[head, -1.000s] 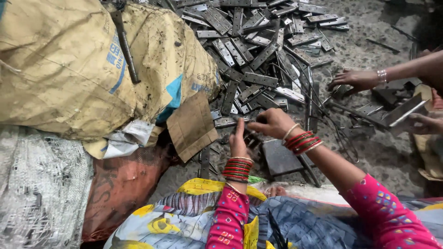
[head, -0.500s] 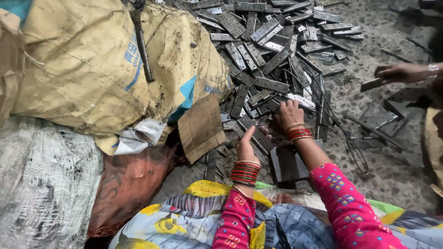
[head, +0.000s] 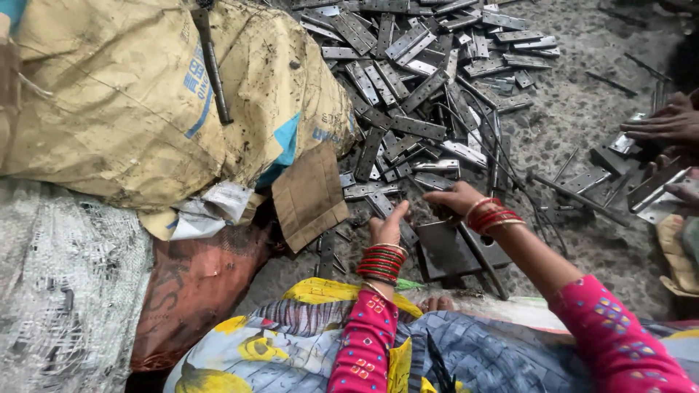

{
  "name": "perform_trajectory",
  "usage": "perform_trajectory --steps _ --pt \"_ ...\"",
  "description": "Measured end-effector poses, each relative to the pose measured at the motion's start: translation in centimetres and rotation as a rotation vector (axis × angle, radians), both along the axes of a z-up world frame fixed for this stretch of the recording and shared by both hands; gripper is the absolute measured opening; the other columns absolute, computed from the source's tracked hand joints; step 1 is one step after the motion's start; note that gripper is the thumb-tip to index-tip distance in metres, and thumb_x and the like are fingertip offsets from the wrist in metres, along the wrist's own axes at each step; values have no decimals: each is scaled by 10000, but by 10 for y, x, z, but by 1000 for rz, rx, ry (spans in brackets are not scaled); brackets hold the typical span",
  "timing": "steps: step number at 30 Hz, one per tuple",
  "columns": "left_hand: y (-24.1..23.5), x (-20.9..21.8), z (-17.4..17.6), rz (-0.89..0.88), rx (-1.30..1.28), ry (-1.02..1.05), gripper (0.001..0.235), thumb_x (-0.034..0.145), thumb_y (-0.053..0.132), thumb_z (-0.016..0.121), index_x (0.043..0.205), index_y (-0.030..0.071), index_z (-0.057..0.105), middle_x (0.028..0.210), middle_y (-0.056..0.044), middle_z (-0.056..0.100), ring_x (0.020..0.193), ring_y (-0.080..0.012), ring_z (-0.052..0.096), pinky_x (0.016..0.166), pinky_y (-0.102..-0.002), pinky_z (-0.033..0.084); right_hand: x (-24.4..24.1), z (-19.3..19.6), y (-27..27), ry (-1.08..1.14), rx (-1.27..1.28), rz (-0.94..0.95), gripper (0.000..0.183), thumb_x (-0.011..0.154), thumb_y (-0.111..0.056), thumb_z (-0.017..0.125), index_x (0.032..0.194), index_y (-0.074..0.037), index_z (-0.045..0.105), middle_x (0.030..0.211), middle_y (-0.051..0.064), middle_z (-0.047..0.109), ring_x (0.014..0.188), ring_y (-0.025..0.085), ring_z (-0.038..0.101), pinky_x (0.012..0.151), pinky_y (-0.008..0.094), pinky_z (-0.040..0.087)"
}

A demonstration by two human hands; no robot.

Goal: The person handles metal hinge components by hand and uses a metal rod to align or secure the parts while working on the floor.

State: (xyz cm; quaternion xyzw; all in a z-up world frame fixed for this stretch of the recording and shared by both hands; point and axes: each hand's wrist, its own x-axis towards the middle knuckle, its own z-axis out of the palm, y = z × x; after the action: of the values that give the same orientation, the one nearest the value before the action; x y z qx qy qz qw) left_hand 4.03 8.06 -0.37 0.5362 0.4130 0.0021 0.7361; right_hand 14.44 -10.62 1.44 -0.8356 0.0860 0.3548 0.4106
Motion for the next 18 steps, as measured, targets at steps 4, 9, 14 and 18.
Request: perform_trajectory --steps 4,9,14,18 --pt "-6 -2 -4 -7 -28 -100 701 687 369 928 1101 -113 631 1052 -174 716 893 -235 668 838 -359 544 -51 25 -8 71 214 133 521 810 -429 777 1072 22 767 933 105 792 781 191 753 632 341 623" --pt "-14 -5 5 -21 -57 -79 666 669 324 930 1074 -99 613 1018 -182 709 851 -245 665 801 -385 554 -75 39 -13 71 408 119 494 876 -336 737 1185 49 728 990 124 792 839 168 761 676 343 626" --pt "-17 3 -26 85 -124 -135 640 654 286 933 1058 -79 596 1013 -156 691 864 -223 653 831 -402 539 -70 19 -27 101 526 -113 414 947 -223 671 1260 48 668 970 120 749 791 198 721 678 356 615" --pt "-17 14 -49 110 -18 -111 556 695 283 913 981 -76 598 993 -151 688 921 -213 642 894 -408 526 -68 10 -29 -8 656 -243 394 936 -130 669 1270 72 623 991 104 723 788 188 719 681 365 620"
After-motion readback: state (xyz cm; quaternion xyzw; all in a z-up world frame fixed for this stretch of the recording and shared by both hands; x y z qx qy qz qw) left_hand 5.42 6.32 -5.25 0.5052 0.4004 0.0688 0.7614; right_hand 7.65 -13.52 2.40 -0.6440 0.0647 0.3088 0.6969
